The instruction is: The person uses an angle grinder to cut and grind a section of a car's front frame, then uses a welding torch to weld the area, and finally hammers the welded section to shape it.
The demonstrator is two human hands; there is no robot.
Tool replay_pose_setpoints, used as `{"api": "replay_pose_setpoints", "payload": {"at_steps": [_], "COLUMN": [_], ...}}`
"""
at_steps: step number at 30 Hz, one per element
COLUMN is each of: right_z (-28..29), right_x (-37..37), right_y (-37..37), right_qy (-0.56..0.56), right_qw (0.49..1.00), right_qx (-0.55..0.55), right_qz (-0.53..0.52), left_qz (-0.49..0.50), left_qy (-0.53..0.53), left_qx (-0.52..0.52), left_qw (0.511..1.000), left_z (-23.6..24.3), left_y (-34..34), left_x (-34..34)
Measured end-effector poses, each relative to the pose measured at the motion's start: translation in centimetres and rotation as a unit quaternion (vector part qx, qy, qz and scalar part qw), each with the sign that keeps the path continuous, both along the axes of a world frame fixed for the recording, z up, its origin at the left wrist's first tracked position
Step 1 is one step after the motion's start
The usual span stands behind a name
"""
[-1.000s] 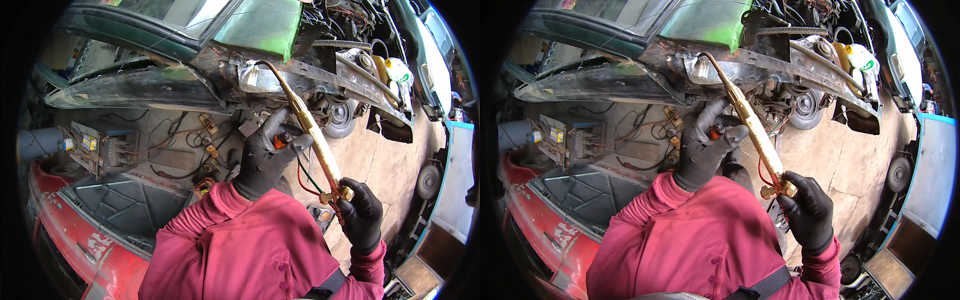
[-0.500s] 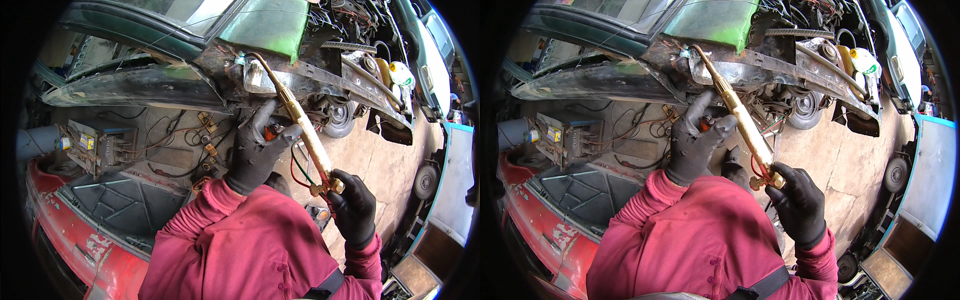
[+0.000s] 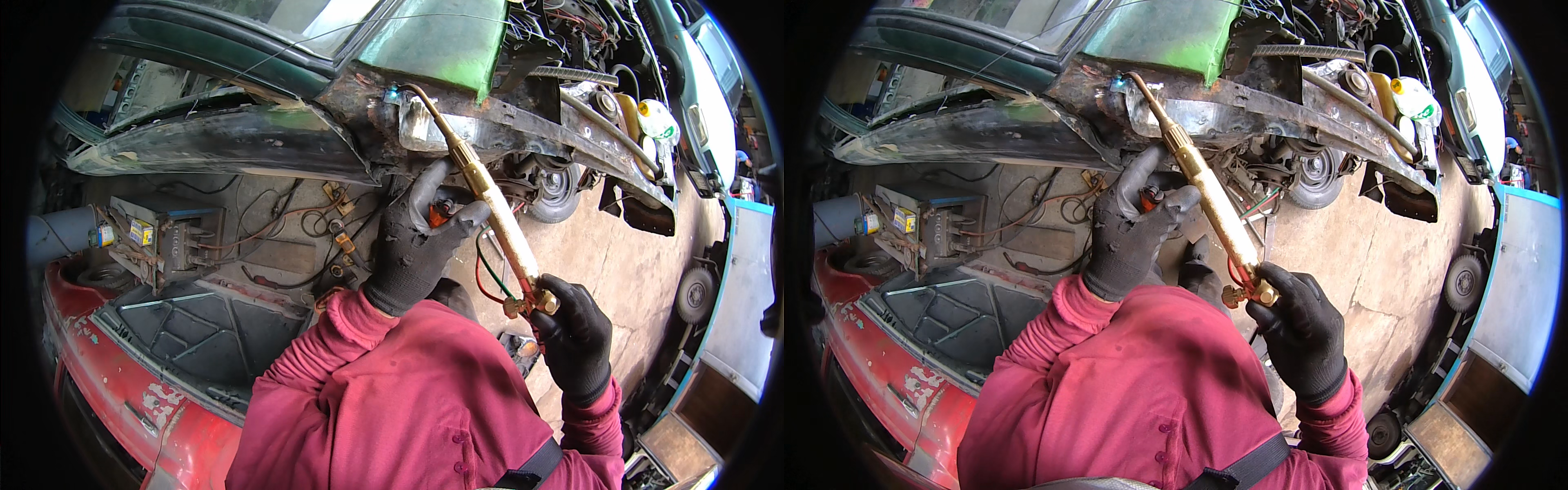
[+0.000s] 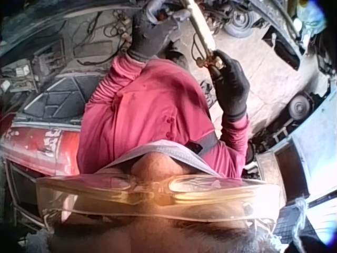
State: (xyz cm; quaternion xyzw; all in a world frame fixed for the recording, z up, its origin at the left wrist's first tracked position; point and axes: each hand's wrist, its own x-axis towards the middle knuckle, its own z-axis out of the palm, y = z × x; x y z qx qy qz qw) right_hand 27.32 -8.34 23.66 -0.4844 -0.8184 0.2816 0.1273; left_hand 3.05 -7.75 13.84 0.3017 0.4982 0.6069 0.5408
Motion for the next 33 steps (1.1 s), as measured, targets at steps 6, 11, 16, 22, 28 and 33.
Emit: {"api": "replay_pose_setpoints", "payload": {"at_steps": [6,11,16,22,28,33], "right_z": [-0.06,-0.11,0.11,0.43,0.36,-0.01], "right_x": [0.06,0.10,0.13,0.10,0.12,0.16], "right_y": [-0.04,-0.11,-0.15,-0.16,-0.16,-0.13], "right_qy": [-0.010,0.001,-0.001,-0.005,-0.013,-0.009], "right_qw": [1.000,1.000,1.000,1.000,1.000,1.000], "right_qx": [-0.003,-0.013,-0.015,-0.020,-0.024,-0.003], "right_qz": [-0.002,-0.008,-0.007,-0.010,-0.012,-0.005], "left_qz": [0.003,0.014,-0.004,-0.005,-0.004,0.014], "left_qy": [0.007,0.046,0.011,0.016,0.011,0.036], "left_qx": [0.016,0.026,0.015,0.021,0.024,0.033], "left_qw": [1.000,0.999,1.000,1.000,1.000,0.999], "left_z": [-0.01,-0.33,-0.37,0.05,-0.12,-0.62], "left_y": [0.11,0.19,0.10,0.15,0.18,0.24], "left_x": [-0.03,0.12,-0.03,0.08,0.09,0.21]}}
